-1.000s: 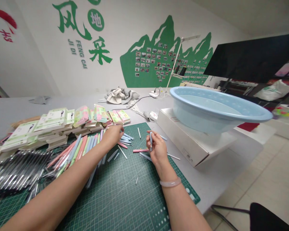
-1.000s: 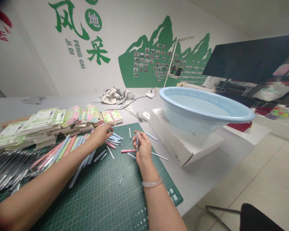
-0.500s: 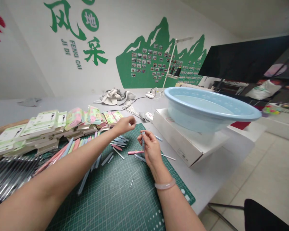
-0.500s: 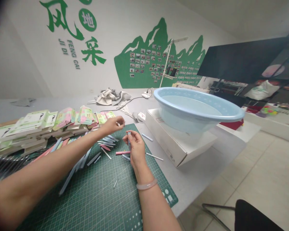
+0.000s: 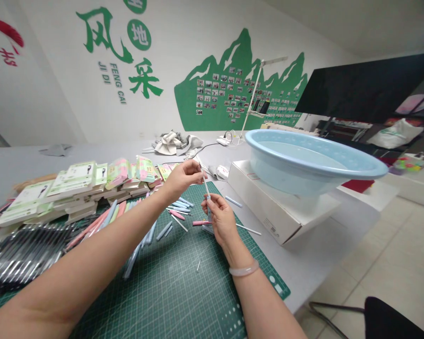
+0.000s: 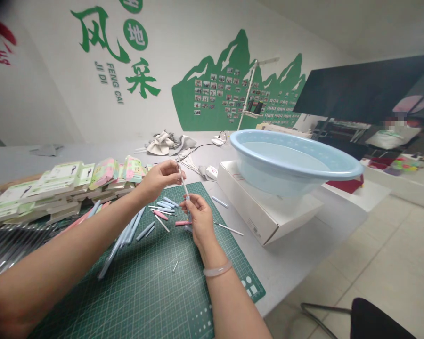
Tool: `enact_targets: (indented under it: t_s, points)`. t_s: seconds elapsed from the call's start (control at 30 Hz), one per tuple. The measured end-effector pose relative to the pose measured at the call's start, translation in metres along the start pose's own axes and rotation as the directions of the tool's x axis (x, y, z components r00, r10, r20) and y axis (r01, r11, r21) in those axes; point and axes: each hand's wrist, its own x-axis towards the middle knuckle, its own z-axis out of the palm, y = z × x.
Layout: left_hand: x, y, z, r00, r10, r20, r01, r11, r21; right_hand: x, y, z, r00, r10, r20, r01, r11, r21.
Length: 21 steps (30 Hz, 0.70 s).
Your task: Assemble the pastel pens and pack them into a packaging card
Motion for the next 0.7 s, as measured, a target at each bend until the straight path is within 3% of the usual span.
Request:
enact_targets:
  t_s: [0.23,0.47,0.7]
  points:
    - [-0.021,-0.011,0.007,0.985,-0.047,0.167,0.025,0.991,0.131,-0.001,-0.001,0.002,0.999,0.008,0.038,-0.009,1.000,0.022]
    - [-0.036,-0.010,0.000,0.990,-0.096,0.108,0.078,0.984,0.162,-0.006,-0.002,0.008,0.991,0.048,0.124,-0.055,0.997,0.053]
    - [-0.037,-0.010,0.001,0.988,-0.145,-0.061,0.155,0.962,0.224,-0.009,0.002,0.010,0.984,0.115,0.135,-0.128,0.988,0.090]
